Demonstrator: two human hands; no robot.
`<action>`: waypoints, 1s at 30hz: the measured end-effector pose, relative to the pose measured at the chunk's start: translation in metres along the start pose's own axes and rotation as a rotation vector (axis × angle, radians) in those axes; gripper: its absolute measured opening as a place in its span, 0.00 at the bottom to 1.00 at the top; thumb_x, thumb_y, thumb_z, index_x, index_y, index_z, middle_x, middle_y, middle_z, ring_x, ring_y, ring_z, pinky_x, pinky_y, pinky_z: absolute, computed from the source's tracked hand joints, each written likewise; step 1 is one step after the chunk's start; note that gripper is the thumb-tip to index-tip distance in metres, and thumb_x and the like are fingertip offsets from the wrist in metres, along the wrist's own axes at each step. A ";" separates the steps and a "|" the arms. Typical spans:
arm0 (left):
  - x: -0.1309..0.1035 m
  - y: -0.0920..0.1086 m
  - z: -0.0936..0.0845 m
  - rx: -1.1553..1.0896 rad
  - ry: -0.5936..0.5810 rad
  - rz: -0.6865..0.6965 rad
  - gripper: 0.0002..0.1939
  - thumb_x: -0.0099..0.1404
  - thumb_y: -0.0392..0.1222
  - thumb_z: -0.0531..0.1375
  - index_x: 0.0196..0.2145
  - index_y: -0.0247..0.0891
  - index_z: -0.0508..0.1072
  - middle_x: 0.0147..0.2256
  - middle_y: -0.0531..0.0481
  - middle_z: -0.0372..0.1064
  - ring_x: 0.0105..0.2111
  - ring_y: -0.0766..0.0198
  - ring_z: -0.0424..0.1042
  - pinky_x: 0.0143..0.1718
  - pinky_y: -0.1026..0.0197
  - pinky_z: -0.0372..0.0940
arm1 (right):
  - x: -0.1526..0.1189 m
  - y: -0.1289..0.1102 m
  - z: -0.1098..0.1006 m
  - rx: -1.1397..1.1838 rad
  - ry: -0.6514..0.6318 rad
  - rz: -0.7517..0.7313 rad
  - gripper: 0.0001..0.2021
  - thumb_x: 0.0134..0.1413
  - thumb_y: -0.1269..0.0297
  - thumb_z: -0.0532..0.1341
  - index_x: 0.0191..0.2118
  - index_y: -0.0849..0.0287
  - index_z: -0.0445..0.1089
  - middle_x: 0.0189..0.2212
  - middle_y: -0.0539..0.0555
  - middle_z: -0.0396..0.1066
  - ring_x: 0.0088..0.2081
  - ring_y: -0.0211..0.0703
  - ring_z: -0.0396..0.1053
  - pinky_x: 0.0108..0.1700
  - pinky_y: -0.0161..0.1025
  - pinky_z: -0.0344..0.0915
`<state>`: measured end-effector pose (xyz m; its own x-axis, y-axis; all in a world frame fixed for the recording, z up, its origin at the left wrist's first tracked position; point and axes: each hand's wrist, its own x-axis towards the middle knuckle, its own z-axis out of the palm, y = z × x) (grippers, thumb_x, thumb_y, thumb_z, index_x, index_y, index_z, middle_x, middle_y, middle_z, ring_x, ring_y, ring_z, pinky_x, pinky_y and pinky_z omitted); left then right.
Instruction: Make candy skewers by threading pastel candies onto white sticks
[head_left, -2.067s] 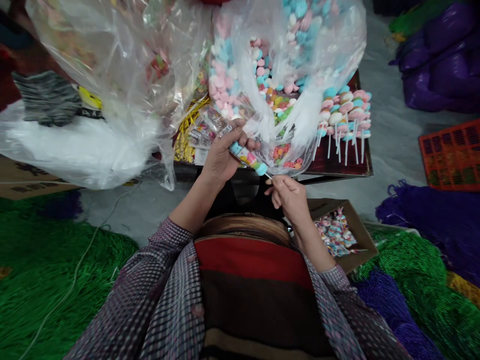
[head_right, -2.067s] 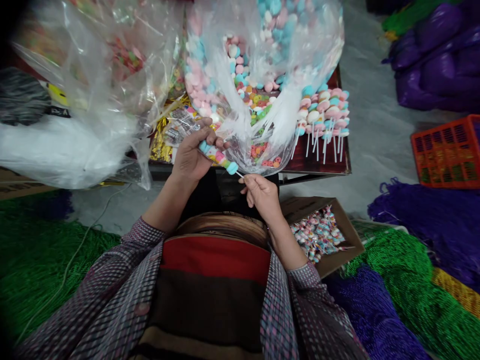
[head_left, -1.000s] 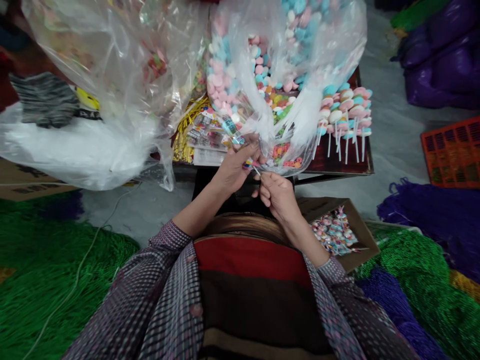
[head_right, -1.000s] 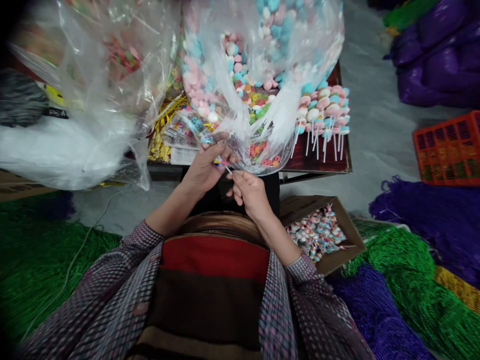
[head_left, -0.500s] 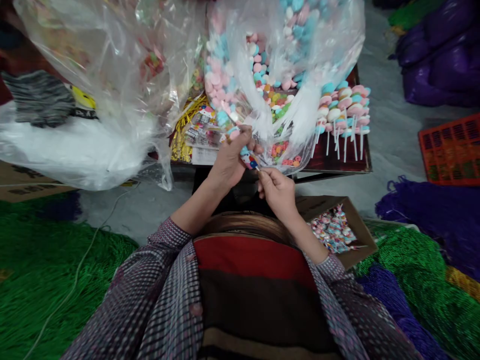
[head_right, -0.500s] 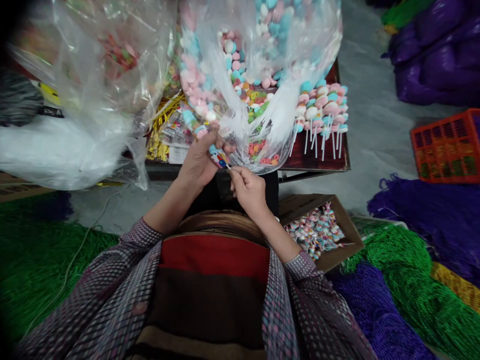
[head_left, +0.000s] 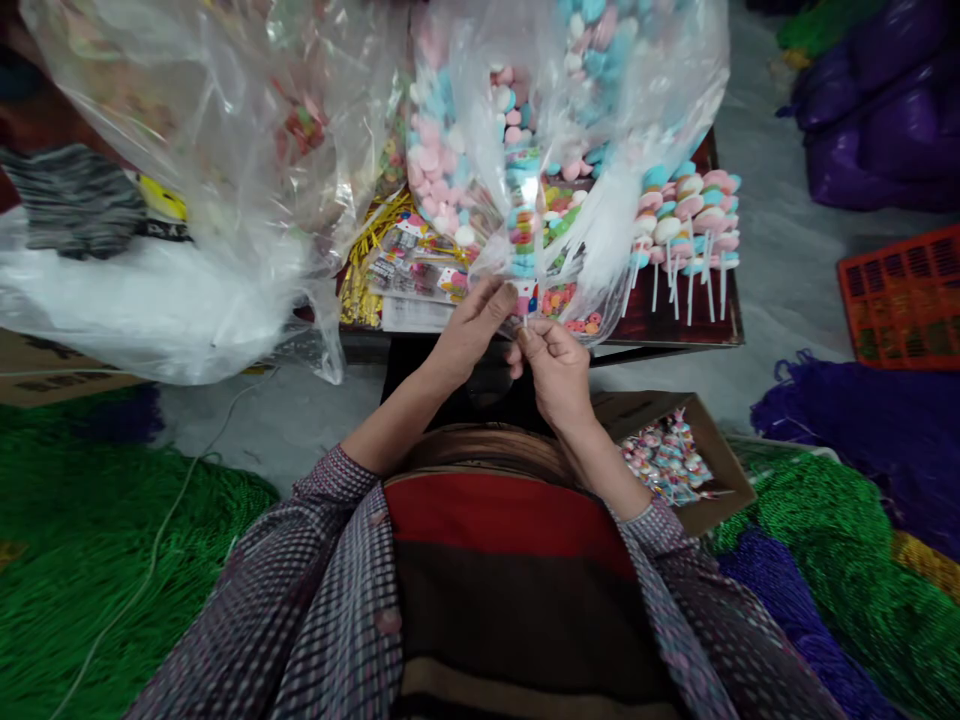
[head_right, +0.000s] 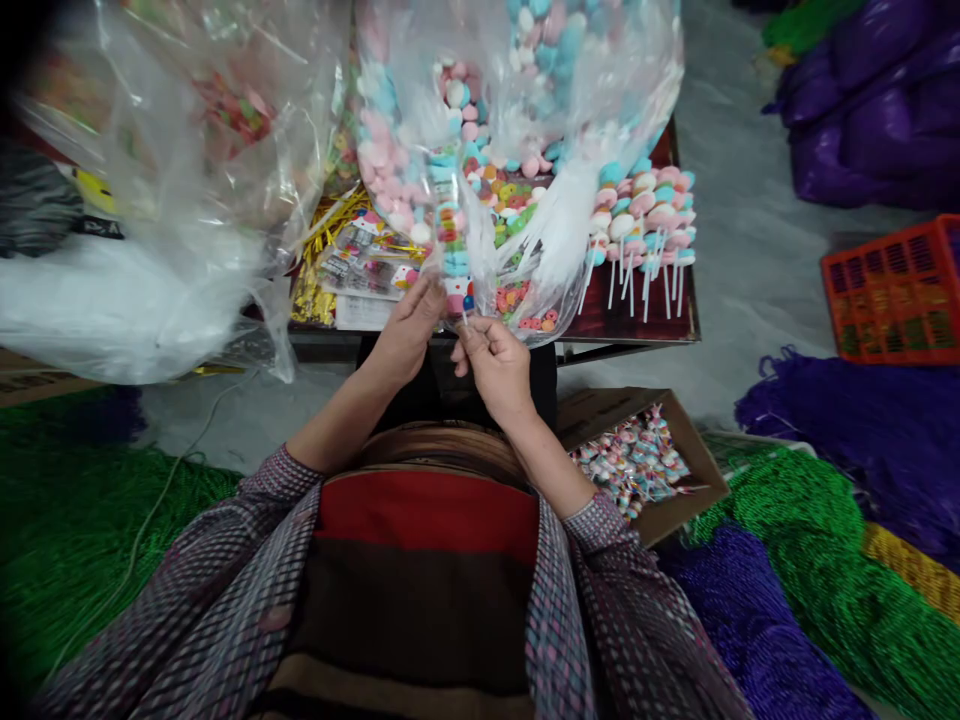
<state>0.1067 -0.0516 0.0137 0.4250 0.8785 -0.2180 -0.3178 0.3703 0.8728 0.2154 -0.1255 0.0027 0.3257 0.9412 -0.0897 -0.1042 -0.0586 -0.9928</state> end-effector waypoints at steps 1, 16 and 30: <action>0.001 0.001 -0.002 0.042 -0.005 0.066 0.13 0.65 0.49 0.67 0.31 0.40 0.72 0.28 0.56 0.68 0.27 0.72 0.67 0.33 0.67 0.66 | 0.001 0.001 -0.001 -0.004 0.018 -0.006 0.17 0.56 0.45 0.66 0.36 0.55 0.70 0.21 0.41 0.70 0.18 0.29 0.63 0.25 0.32 0.62; 0.001 0.012 -0.004 0.451 -0.051 0.192 0.20 0.62 0.34 0.68 0.19 0.42 0.64 0.18 0.58 0.57 0.22 0.66 0.55 0.32 0.60 0.52 | 0.002 0.004 -0.008 -0.204 -0.011 -0.097 0.25 0.62 0.48 0.62 0.62 0.47 0.66 0.22 0.44 0.70 0.20 0.37 0.64 0.28 0.39 0.67; 0.008 0.026 -0.007 0.036 -0.074 0.132 0.20 0.62 0.56 0.69 0.44 0.41 0.76 0.35 0.50 0.74 0.38 0.62 0.75 0.40 0.62 0.68 | 0.002 0.012 -0.005 -0.195 -0.033 -0.145 0.21 0.62 0.45 0.61 0.56 0.47 0.74 0.23 0.46 0.71 0.21 0.37 0.65 0.28 0.41 0.70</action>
<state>0.0960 -0.0327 0.0313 0.4438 0.8935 -0.0689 -0.3448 0.2412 0.9072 0.2193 -0.1261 -0.0094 0.2927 0.9547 0.0541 0.1261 0.0175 -0.9919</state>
